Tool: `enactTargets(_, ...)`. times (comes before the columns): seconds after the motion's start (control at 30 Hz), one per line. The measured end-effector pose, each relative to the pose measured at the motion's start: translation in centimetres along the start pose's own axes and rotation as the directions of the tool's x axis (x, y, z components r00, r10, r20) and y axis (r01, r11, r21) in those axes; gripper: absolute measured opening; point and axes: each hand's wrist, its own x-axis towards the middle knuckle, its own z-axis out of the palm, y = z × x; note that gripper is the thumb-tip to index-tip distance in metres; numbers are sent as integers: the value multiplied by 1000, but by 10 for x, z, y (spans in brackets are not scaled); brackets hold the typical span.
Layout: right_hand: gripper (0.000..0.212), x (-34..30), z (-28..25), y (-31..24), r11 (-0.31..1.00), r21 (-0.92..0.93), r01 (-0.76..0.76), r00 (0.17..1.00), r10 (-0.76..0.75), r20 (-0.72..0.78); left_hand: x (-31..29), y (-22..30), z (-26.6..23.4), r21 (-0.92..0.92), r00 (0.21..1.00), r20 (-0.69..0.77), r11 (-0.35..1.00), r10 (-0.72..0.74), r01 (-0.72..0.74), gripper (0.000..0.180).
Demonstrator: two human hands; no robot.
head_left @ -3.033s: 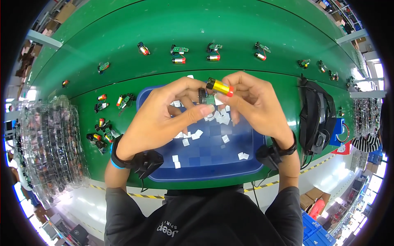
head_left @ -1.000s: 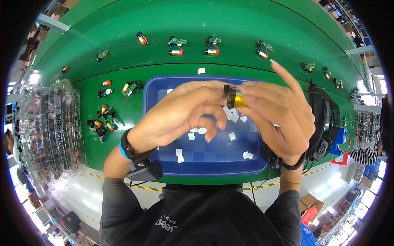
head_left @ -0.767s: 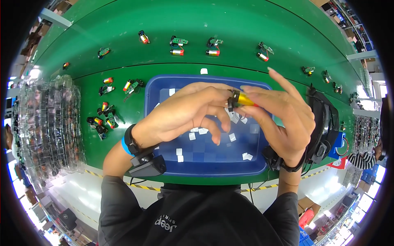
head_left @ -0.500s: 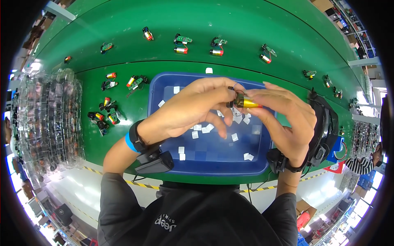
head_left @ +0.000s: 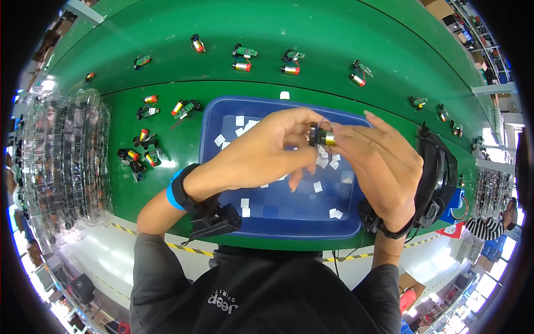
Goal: The person picks up a battery and a circuit board, fits them together, and applies a small white sticker to the assembly. After completing the unit, the person places it on the green workbench and repeats the process.
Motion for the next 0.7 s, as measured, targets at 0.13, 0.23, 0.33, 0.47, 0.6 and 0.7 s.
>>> enactTargets(0.13,28,0,-2,2,998,-46,52,999,-53,-8,-1,7,3,81,998,13,995,63,-64,35)
enactTargets(0.23,31,0,-2,2,999,1,46,998,-46,-53,0,0,8,48,992,-43,992,119,-117,36)
enactTargets(0.33,33,0,0,2,998,1,56,994,-56,-89,-1,-1,12,39,981,-80,984,174,-172,37)
enactTargets(0.47,35,5,7,5,997,-16,72,978,-73,-194,1,2,5,19,975,-77,978,206,-205,36)
enactTargets(0.6,31,2,-4,4,999,26,-40,962,45,-270,5,4,0,-52,968,-75,969,239,-243,35)
enactTargets(0.7,27,-5,0,-1,958,232,-166,949,219,-225,6,-1,4,-47,906,-146,912,396,-406,33)
